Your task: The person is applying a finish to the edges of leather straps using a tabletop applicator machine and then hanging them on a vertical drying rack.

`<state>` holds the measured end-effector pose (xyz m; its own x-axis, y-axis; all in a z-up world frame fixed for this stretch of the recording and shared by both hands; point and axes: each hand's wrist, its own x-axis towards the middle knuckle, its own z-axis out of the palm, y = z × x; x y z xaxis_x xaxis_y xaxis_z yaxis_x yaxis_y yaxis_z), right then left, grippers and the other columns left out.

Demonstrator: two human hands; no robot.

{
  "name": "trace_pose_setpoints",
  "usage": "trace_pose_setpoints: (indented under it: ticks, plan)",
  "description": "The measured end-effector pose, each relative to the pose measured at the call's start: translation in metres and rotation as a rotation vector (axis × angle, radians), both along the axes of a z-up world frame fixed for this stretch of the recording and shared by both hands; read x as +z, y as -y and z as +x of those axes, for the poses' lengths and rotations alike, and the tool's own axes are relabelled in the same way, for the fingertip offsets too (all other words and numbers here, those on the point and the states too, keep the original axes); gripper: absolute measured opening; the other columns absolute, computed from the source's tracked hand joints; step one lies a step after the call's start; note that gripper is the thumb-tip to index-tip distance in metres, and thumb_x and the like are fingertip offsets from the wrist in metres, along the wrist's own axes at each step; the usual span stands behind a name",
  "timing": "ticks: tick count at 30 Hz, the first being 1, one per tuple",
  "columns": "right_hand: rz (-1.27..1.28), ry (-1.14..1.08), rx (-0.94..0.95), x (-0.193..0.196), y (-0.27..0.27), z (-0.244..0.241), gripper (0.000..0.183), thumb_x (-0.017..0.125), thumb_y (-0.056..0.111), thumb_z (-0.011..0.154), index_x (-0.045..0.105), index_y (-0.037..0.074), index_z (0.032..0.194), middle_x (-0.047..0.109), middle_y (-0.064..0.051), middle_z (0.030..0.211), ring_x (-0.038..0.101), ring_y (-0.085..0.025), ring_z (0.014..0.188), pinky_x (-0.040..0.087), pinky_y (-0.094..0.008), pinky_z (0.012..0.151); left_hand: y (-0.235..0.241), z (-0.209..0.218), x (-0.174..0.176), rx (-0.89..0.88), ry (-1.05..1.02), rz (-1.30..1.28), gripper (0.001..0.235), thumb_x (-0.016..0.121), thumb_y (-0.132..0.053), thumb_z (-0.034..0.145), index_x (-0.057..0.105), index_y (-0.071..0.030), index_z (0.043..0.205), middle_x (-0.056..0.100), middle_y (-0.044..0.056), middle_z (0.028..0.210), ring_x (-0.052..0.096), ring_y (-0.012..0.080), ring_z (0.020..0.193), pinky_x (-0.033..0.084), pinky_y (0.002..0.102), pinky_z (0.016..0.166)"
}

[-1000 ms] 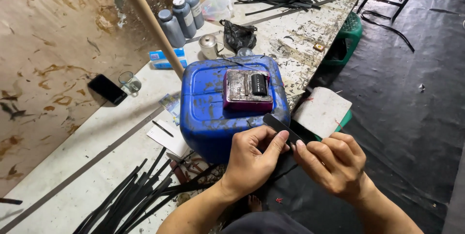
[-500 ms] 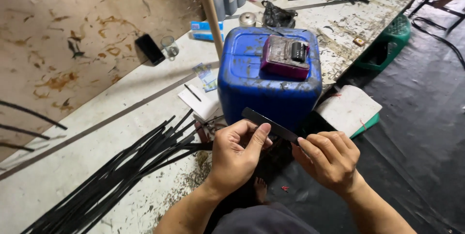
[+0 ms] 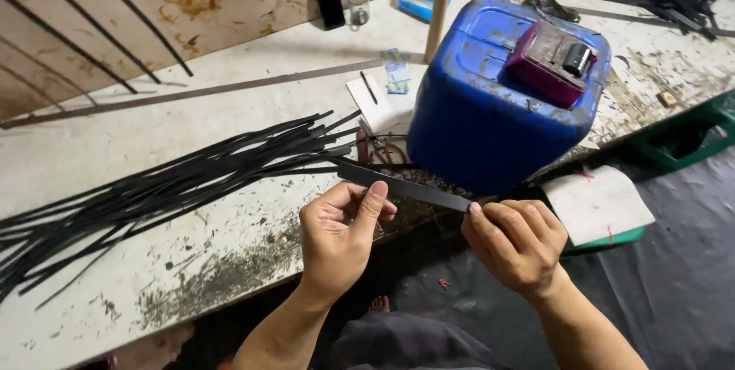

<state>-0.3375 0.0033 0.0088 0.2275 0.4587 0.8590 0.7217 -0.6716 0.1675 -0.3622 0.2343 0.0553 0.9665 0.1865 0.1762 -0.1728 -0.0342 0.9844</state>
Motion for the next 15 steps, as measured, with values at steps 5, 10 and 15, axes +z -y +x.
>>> trace_pose_setpoints:
  ticks: [5,10,15]
  plan:
    - [0.01,0.025,0.154,0.025,-0.02,-0.003,0.009,0.074,0.0,0.092,0.066,0.004,0.093,0.061,-0.01,0.078,0.058,-0.024,0.062,0.043,-0.035,0.055,0.022,-0.031,-0.013,0.078,-0.061,-0.088,0.027,0.076,-0.021,0.09,0.075,0.0,0.073,0.078,0.01,0.07,0.073,0.0141,0.061,0.064,0.026,0.059]
    - [0.019,0.002,0.287,0.034,-0.031,-0.015,0.016,0.072,-0.001,0.093,0.064,0.004,0.081,0.063,-0.008,0.076,0.055,-0.021,0.063,0.041,-0.033,0.055,0.044,-0.059,-0.006,0.14,-0.049,0.047,0.022,0.078,-0.021,0.089,0.079,-0.006,0.072,0.08,0.004,0.07,0.073,0.0075,0.063,0.061,0.022,0.061]
    - [0.049,-0.073,0.42,0.016,-0.032,-0.024,0.01,0.078,0.006,0.093,0.068,0.004,0.093,0.065,-0.009,0.083,0.059,-0.023,0.066,0.046,-0.033,0.059,0.044,-0.09,-0.003,0.244,-0.036,0.064,0.023,0.075,-0.019,0.091,0.079,-0.005,0.073,0.08,0.005,0.071,0.073,0.0073,0.063,0.061,0.022,0.063]
